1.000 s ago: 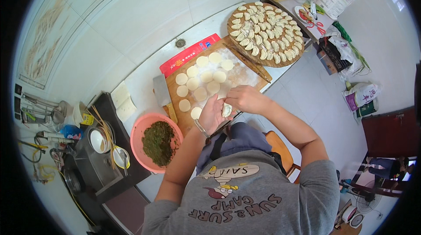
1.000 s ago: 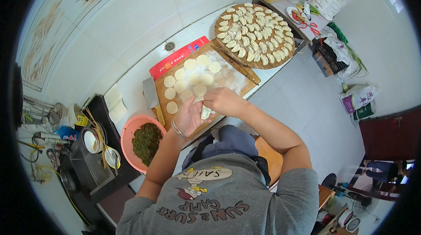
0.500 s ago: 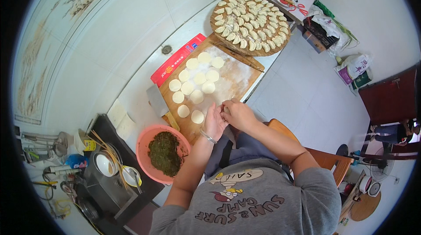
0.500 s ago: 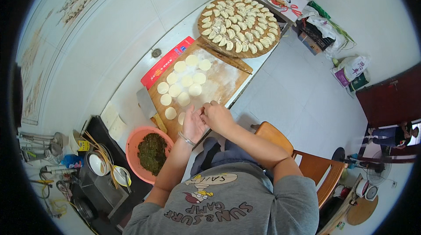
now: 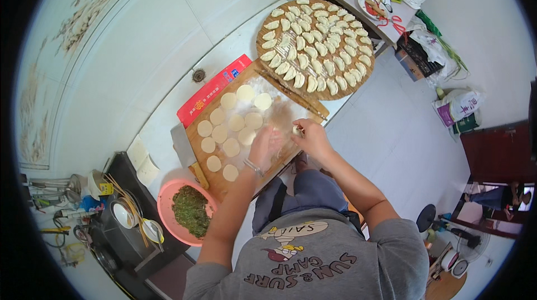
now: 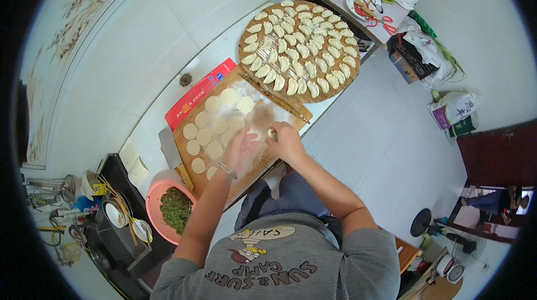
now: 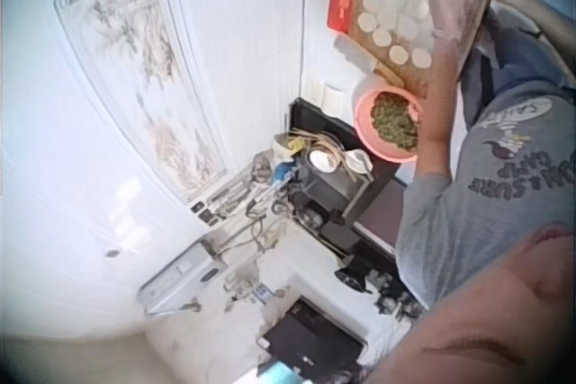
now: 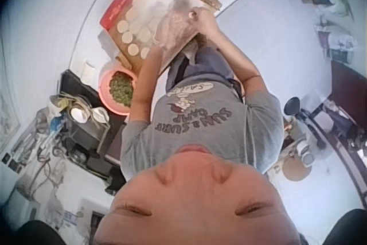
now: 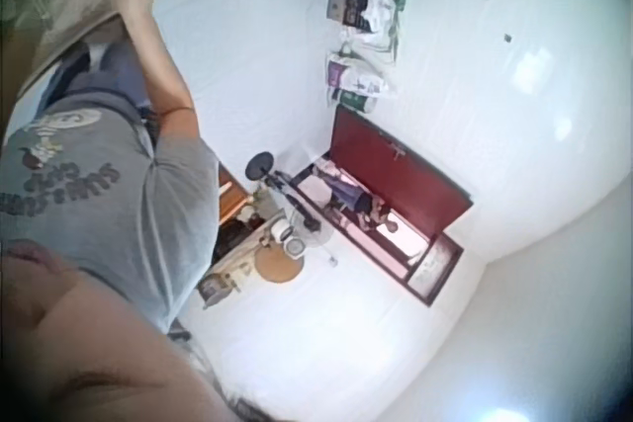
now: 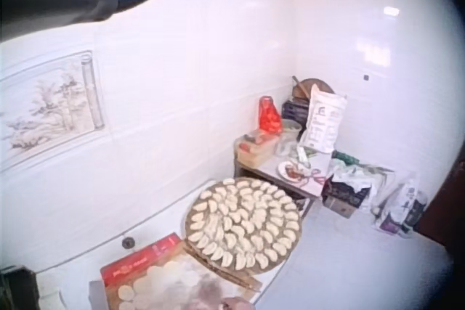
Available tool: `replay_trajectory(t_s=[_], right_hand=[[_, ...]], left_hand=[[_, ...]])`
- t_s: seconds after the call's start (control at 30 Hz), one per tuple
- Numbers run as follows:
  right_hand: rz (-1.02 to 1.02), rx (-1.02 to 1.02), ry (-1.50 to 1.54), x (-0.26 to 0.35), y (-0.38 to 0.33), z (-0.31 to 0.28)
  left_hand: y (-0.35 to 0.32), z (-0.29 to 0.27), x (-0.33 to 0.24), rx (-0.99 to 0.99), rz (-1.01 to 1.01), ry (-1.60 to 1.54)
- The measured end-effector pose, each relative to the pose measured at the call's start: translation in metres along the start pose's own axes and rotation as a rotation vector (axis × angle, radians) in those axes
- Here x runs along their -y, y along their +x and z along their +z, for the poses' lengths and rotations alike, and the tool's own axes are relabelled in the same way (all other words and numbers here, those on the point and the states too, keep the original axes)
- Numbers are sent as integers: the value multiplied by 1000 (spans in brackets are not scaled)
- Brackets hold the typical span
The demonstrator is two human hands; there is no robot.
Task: The person fills round dough wrappers with a green vegetable mixture from a pink bowl using a spoon, then folds and pleats the edges to seal them. The finished dumplings are placed on a large round wooden tray. The person repeats this process for multiple dumplings.
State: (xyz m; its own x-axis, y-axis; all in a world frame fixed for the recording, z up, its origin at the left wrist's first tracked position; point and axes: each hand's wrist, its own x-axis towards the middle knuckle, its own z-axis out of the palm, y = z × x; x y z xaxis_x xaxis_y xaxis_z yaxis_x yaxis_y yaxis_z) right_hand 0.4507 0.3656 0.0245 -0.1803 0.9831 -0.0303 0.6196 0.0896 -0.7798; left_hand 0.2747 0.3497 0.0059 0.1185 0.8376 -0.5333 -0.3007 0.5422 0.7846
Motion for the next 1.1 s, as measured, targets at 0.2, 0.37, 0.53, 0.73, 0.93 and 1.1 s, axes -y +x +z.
replay_trajectory(t_s=[0.2,0.37,0.53,0.73,0.93,1.1], right_hand=[[153,-23,77,-35,59,-59],[202,-49,117,-59,89,-88],[236,-61,146,-85,107,-98],[196,-68,181,-100,129,-93],[241,-39,188,-95,144,-97],[210,-36,153,-90,162,-99]], left_hand=[[154,31,-76,-268,628,973],[267,61,-114,-398,798,1452],[309,95,-123,-429,467,1693],[335,89,-111,-513,445,1777],[339,87,-129,-373,562,1687],[349,84,-128,-363,713,1626]])
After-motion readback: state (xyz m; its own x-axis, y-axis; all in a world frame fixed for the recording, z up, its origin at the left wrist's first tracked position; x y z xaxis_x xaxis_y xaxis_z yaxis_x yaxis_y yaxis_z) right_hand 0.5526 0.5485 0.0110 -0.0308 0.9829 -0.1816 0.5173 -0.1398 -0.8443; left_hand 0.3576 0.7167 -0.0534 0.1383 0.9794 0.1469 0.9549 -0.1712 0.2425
